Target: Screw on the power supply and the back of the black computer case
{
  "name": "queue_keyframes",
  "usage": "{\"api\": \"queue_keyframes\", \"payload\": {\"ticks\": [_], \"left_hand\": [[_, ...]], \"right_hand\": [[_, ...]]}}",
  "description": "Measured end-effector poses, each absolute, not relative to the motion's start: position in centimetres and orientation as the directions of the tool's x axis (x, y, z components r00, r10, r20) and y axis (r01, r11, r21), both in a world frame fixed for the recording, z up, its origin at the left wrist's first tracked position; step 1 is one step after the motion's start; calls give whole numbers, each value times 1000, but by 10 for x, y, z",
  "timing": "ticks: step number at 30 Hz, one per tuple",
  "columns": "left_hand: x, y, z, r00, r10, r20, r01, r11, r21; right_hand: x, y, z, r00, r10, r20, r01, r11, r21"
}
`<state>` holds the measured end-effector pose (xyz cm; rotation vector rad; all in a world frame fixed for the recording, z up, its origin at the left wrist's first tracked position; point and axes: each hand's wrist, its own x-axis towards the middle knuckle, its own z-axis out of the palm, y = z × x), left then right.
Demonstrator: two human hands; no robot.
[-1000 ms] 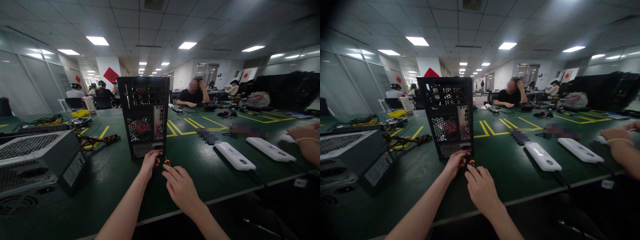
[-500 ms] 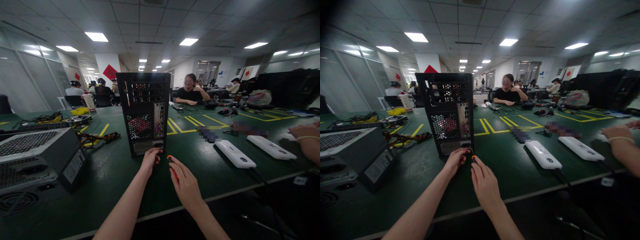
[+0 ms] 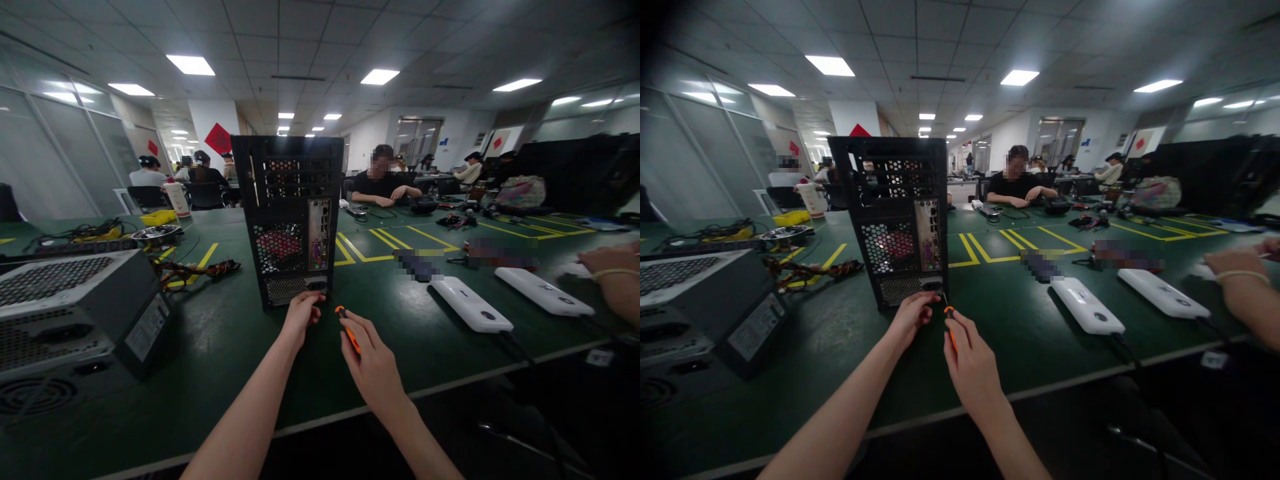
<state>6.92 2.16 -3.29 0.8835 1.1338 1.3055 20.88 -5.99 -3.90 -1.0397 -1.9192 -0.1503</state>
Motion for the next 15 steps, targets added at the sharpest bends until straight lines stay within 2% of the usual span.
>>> {"api": "queue_keyframes", "payload": {"ticks": [10, 15], "left_hand": [[69, 20, -31, -77, 988, -133, -276, 107, 955], [68, 20, -32, -78, 989, -127, -278, 101, 955]], "right_hand": [[210, -58, -33, -148, 611, 778, 670, 640, -375], [209, -58, -31, -145, 596, 790, 663, 651, -370]]}}
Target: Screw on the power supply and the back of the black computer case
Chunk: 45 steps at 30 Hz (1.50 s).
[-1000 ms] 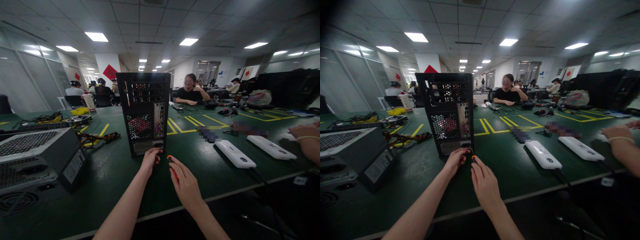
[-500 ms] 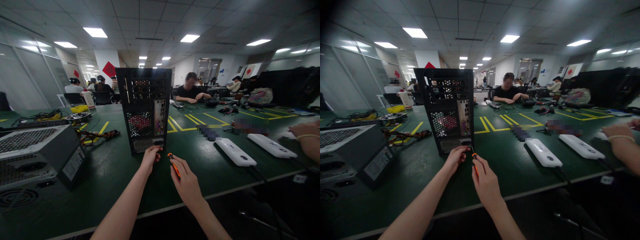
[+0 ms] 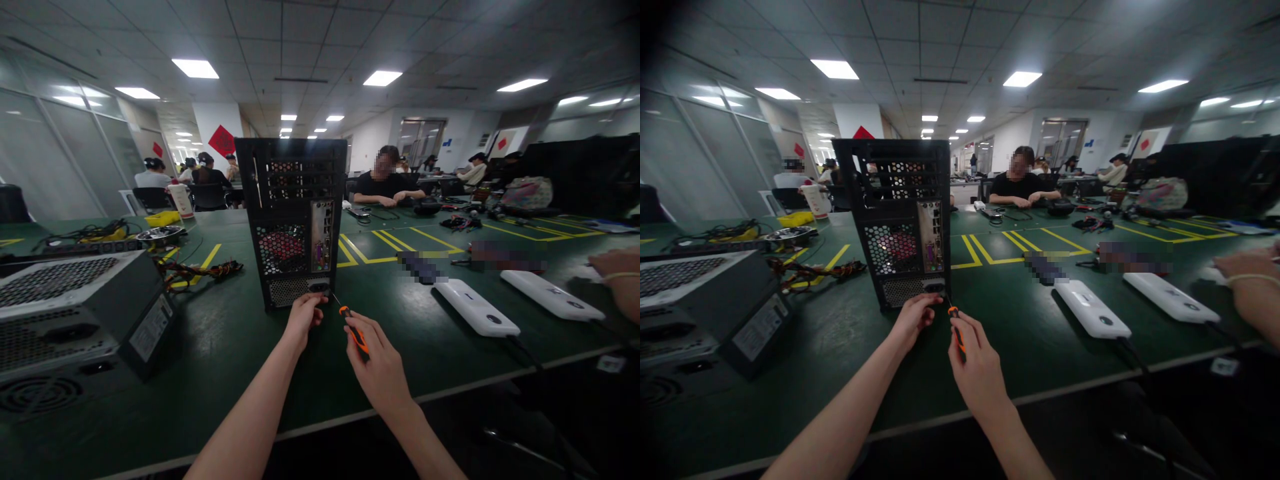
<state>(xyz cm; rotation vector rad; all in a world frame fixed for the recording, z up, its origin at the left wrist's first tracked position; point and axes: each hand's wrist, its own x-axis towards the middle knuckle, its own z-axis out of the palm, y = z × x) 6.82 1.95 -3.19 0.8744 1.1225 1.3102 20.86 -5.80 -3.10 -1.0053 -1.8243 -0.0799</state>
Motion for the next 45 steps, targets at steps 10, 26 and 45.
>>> {"api": "queue_keyframes", "payload": {"ticks": [10, 26, 45], "left_hand": [[70, 21, -32, -89, 987, -135, -286, 105, 953], [69, 19, -31, -84, 988, -130, -271, 103, 957], [84, 18, -26, -184, 974, -131, -178, 98, 979]], "right_hand": [[211, -58, -33, -125, 598, 792, 669, 640, -378], [212, -57, -35, -134, 591, 795, 665, 649, -370], [226, -62, -26, 279, 845, 456, 295, 377, -878]]}}
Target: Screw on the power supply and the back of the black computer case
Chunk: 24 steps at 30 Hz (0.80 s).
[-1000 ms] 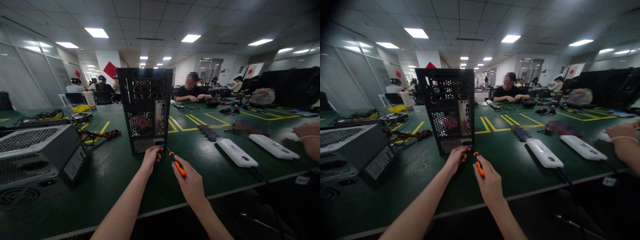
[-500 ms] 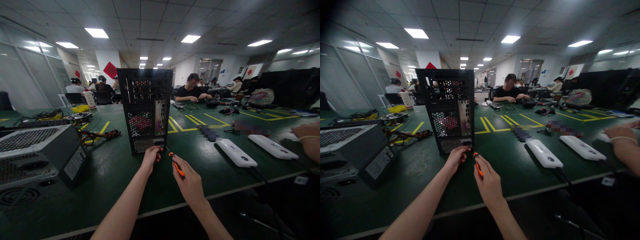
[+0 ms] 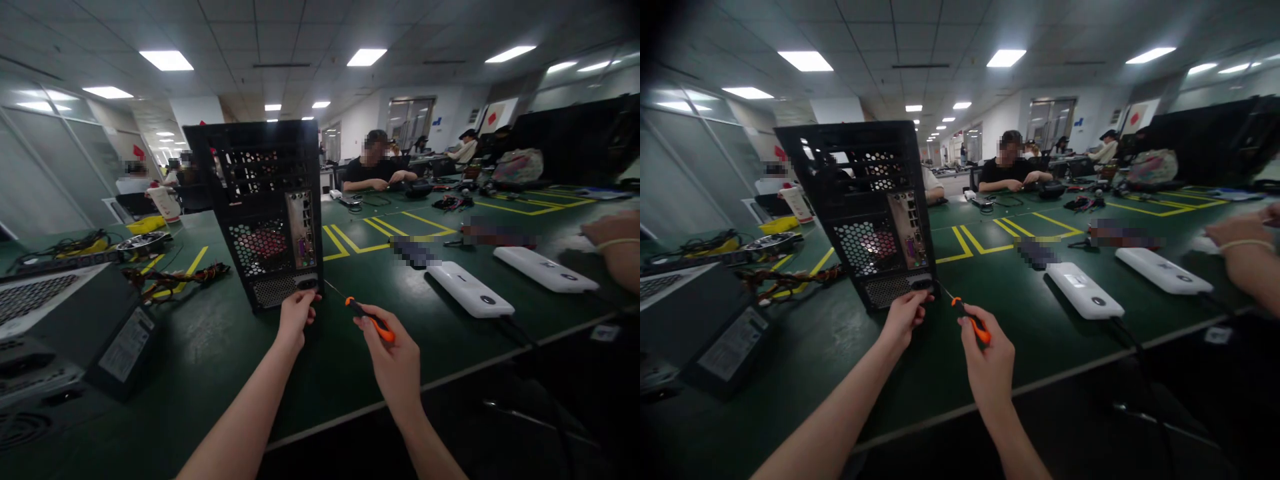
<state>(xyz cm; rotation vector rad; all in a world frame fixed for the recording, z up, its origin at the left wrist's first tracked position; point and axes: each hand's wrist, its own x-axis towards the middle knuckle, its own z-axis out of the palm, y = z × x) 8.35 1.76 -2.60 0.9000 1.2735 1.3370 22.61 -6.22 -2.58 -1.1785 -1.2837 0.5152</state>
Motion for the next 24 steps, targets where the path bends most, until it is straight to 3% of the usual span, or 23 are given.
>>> {"api": "queue_keyframes", "payload": {"ticks": [3, 7, 14, 24], "left_hand": [[95, 22, -18, -169, 941, -294, -426, 199, 883], [103, 25, -12, -135, 919, -370, -591, 225, 774], [103, 29, -2, -77, 866, -494, -690, 311, 653], [102, 31, -2, 53, 813, -580, -818, 369, 442]], "right_hand": [[229, -62, -26, 316, 867, 385, 171, 347, -922], [234, -62, -28, 325, 887, 327, 52, 329, -943], [244, -63, -29, 308, 918, 251, -126, 301, -945], [246, -64, -31, 360, 911, 199, -239, 296, -925]]}}
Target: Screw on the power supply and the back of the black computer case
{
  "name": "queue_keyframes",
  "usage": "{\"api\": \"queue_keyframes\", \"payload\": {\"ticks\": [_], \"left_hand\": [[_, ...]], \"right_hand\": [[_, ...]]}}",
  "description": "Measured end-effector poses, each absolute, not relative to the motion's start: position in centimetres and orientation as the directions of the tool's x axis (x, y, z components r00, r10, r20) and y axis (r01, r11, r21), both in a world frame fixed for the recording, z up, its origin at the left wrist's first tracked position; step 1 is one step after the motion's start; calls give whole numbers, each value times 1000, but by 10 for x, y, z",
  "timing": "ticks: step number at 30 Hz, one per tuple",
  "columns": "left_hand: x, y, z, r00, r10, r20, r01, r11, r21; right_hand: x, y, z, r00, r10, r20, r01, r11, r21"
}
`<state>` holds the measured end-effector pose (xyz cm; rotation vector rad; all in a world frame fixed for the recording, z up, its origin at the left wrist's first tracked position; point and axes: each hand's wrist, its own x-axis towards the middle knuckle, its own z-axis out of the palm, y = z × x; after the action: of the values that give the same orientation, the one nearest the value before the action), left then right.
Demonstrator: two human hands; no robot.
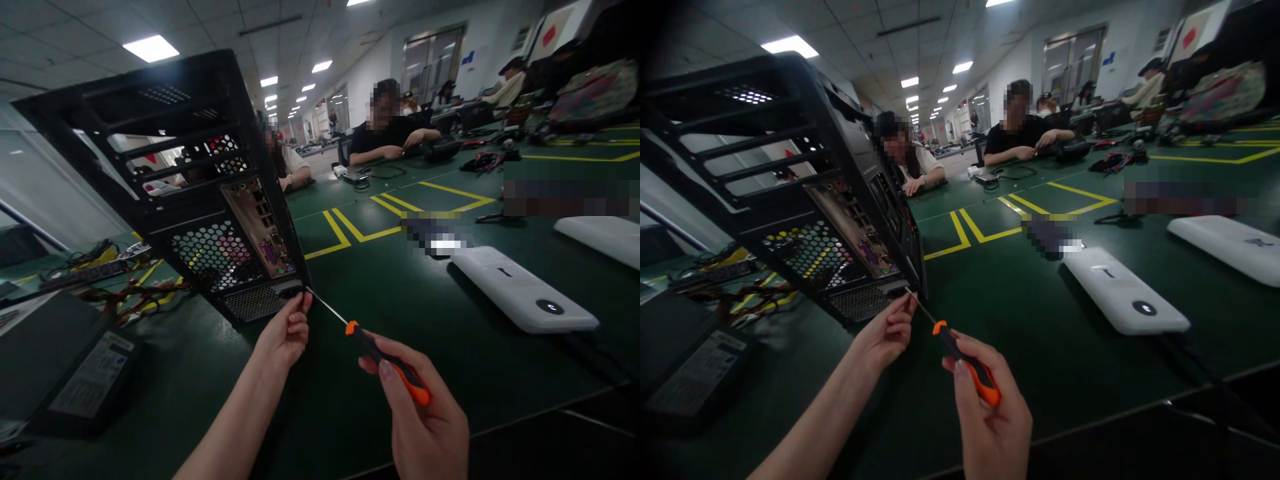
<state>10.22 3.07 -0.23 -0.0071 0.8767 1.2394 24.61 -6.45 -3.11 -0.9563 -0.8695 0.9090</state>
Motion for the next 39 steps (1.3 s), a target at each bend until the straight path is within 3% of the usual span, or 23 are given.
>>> {"api": "queue_keyframes", "payload": {"ticks": [4, 11, 30, 34, 39], "left_hand": [[104, 28, -2, 93, 834, -544, -877, 327, 352], [109, 31, -1, 102, 844, -527, -893, 311, 324], [115, 32, -2, 36, 836, -548, -885, 281, 371], [117, 25, -6, 31, 859, -512, -804, 326, 498], [104, 18, -10, -199, 901, -386, -569, 215, 794]], "right_hand": [[245, -64, -31, 382, 902, 199, -228, 301, -926], [244, -64, -32, 416, 885, 209, -185, 308, -933], [245, -64, -34, 394, 894, 215, -135, 287, -948], [245, -63, -31, 347, 905, 246, -59, 283, -957], [244, -58, -29, 149, 924, 352, 179, 325, -929]]}}
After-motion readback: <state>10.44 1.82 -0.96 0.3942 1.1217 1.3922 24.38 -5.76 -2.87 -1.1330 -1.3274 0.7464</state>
